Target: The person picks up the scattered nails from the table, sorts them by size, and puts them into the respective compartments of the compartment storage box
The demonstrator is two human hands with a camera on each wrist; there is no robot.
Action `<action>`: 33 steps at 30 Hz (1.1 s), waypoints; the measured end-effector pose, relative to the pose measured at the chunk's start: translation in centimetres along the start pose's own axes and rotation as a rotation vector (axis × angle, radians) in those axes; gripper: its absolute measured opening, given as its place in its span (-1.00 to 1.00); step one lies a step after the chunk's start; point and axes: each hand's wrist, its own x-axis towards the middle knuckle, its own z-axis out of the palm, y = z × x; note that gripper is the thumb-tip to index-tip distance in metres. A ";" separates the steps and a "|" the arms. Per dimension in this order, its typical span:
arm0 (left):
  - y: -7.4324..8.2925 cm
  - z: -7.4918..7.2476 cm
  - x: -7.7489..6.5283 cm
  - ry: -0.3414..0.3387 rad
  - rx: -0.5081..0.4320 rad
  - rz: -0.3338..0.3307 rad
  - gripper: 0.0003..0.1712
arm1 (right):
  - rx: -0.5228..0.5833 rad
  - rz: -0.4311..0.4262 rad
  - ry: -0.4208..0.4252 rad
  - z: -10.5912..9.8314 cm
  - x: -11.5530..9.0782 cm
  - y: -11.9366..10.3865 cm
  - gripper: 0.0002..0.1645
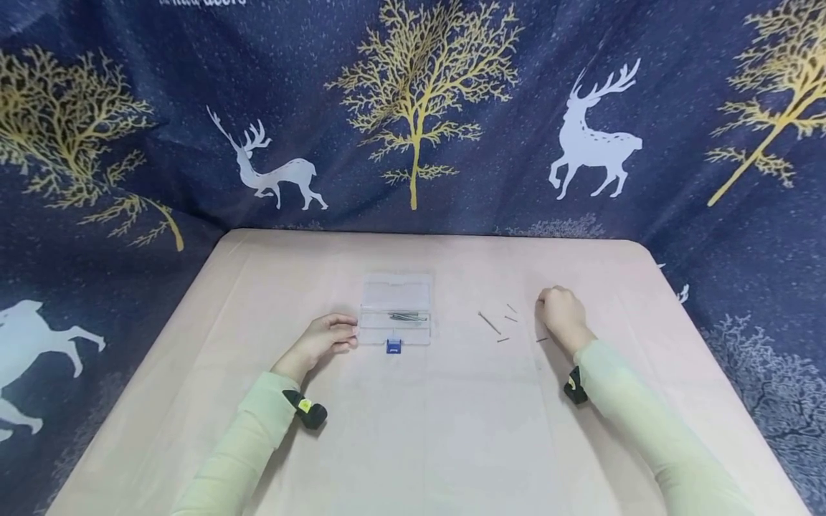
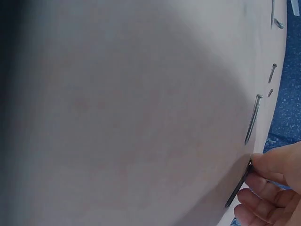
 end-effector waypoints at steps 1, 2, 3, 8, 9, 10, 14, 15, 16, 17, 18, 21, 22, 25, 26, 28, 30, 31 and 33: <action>0.0 0.0 0.0 0.003 -0.003 -0.001 -0.52 | -0.009 0.003 -0.004 0.0 0.1 0.0 -0.71; 0.1 0.1 -0.1 0.002 -0.005 0.002 -0.52 | -0.015 0.006 -0.007 0.0 0.1 0.0 -0.71; 0.1 0.1 -0.1 0.002 -0.005 0.002 -0.52 | -0.023 0.009 -0.011 0.0 0.2 0.0 -0.71; 0.0 0.1 0.0 0.003 -0.006 -0.003 -0.52 | -0.075 -0.010 -0.025 0.0 0.5 -0.1 -0.71; 0.0 0.1 0.0 0.002 -0.004 -0.001 -0.52 | -0.090 -0.016 -0.024 0.0 0.5 -0.1 -0.71; -0.1 0.0 0.1 -0.001 -0.003 0.003 -0.51 | -0.103 -0.022 -0.023 0.0 0.6 -0.2 -0.71; -0.1 -0.1 0.3 -0.004 0.005 0.009 -0.50 | -0.128 -0.022 -0.021 0.1 0.8 -0.3 -0.73; -0.1 -0.1 0.3 -0.007 0.005 0.010 -0.50 | -0.125 -0.022 -0.021 0.1 0.9 -0.3 -0.74; -0.1 -0.1 0.3 -0.009 0.006 0.010 -0.50 | -0.120 -0.026 -0.020 0.0 0.9 -0.3 -0.75; -0.1 -0.1 0.3 -0.009 0.003 0.007 -0.50 | -0.112 -0.032 -0.018 0.0 0.9 -0.3 -0.76; -0.1 -0.1 0.3 -0.009 0.002 0.004 -0.50 | -0.106 -0.044 -0.014 -0.1 1.0 -0.2 -0.77; 0.0 -0.1 0.3 -0.010 -0.004 0.003 -0.51 | -0.069 -0.072 -0.009 -0.5 1.1 -0.1 -0.80; 0.1 -0.1 0.2 -0.013 -0.007 0.001 -0.50 | -0.057 -0.080 -0.005 -0.6 1.1 0.1 -0.81; -0.2 -0.2 0.4 -0.021 -0.012 0.022 -0.49 | -0.028 -0.085 -0.013 -0.9 1.1 0.4 -0.81; -0.5 -0.3 0.6 -0.030 -0.022 0.036 -0.49 | -0.020 -0.086 -0.016 -1.0 1.1 0.5 -0.80; -1.8 -0.9 1.5 -0.067 -0.052 0.080 -0.53 | 0.000 -0.095 -0.012 -1.2 1.1 0.8 -0.79; -2.4 -1.2 1.8 -0.075 -0.063 0.097 -0.53 | 0.020 -0.100 -0.008 -1.5 1.1 0.9 -0.76; -2.6 -1.3 1.9 -0.081 -0.067 0.106 -0.53 | 0.032 -0.109 -0.005 -1.7 1.1 1.0 -0.74; -2.2 -1.2 1.7 -0.067 -0.053 0.093 -0.53 | 0.078 -0.112 -0.005 -2.2 1.1 1.0 -0.72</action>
